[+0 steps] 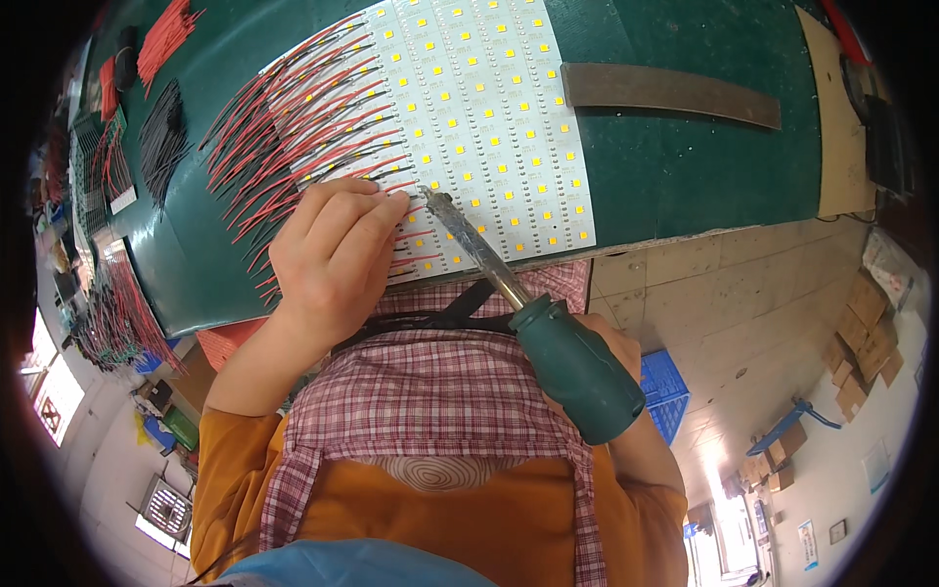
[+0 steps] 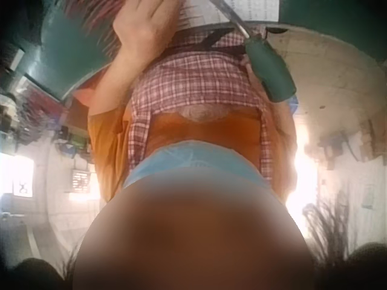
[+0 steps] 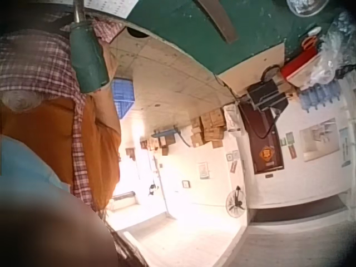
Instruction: Soldering red and black wires onto LED circuit boards at a workbench.
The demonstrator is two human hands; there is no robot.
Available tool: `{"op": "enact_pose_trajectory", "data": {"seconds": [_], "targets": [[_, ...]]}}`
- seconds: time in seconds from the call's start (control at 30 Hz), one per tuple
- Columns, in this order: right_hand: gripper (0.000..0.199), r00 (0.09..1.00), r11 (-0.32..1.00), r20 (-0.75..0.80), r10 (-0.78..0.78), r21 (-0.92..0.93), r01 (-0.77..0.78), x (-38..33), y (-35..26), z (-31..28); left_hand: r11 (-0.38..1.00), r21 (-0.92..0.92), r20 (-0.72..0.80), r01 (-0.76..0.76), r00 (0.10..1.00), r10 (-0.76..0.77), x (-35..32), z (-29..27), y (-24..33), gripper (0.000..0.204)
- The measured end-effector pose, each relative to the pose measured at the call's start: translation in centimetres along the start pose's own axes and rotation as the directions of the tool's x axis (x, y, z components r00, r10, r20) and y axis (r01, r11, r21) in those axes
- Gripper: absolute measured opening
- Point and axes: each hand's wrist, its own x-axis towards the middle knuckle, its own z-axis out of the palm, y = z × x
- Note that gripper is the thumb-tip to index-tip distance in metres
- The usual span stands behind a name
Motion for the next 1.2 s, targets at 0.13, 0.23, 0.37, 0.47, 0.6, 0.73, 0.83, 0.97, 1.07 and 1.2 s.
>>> {"op": "enact_pose_trajectory", "data": {"seconds": [0.13,0.23,0.37,0.47,0.6,0.73,0.83,0.97,1.07,1.2], "targets": [[0.018,1.000,1.000,-0.001,0.001,0.010,-0.001,0.7,-0.3,-0.2,0.999,0.005,0.024,0.049,0.998,-0.049,0.2,-0.4,0.3,0.028],[0.018,0.999,0.999,-0.008,-0.040,-0.036,0.040,1.2,-0.5,0.0,0.999,0.037,0.021,0.011,1.000,-0.012,0.4,-0.4,0.3,0.029],[0.012,0.996,1.000,-0.083,-0.021,0.000,0.021,1.1,-0.7,0.3,0.997,0.075,0.040,-0.012,0.999,0.009,0.4,-0.4,0.4,0.029],[0.012,0.994,0.994,-0.079,-0.072,-0.092,0.065,0.9,-0.3,0.3,0.997,0.072,0.050,-0.010,0.999,0.006,0.3,-0.4,0.4,0.030],[0.019,0.996,0.961,-0.074,0.055,0.273,-0.033,0.2,-0.2,0.1,0.993,0.108,0.050,-0.038,0.998,0.033,0.1,-0.1,0.0,0.026],[0.023,0.988,0.912,-0.096,0.119,0.403,-0.071,0.2,-0.7,0.3,0.991,0.131,0.018,-0.029,0.999,0.027,0.1,-0.1,0.0,0.020],[0.026,0.978,0.797,-0.098,0.182,0.597,-0.088,0.4,-1.2,0.6,0.997,0.075,0.051,-0.022,0.999,0.018,0.2,-0.3,0.4,0.013],[0.030,0.982,0.781,-0.081,0.171,0.619,-0.085,0.8,-0.9,0.6,0.995,0.092,0.134,-0.040,0.991,0.028,0.1,-0.5,0.9,0.028],[0.031,0.986,0.836,-0.076,0.150,0.543,-0.085,0.7,-0.4,0.4,0.998,0.061,0.139,-0.002,0.990,-0.007,0.0,-0.4,1.2,0.030],[0.032,0.985,0.831,-0.096,0.143,0.553,-0.067,0.2,-0.3,0.1,0.992,-0.095,0.076,0.085,0.994,-0.078,0.0,-2.8,-0.1,0.025]]}}
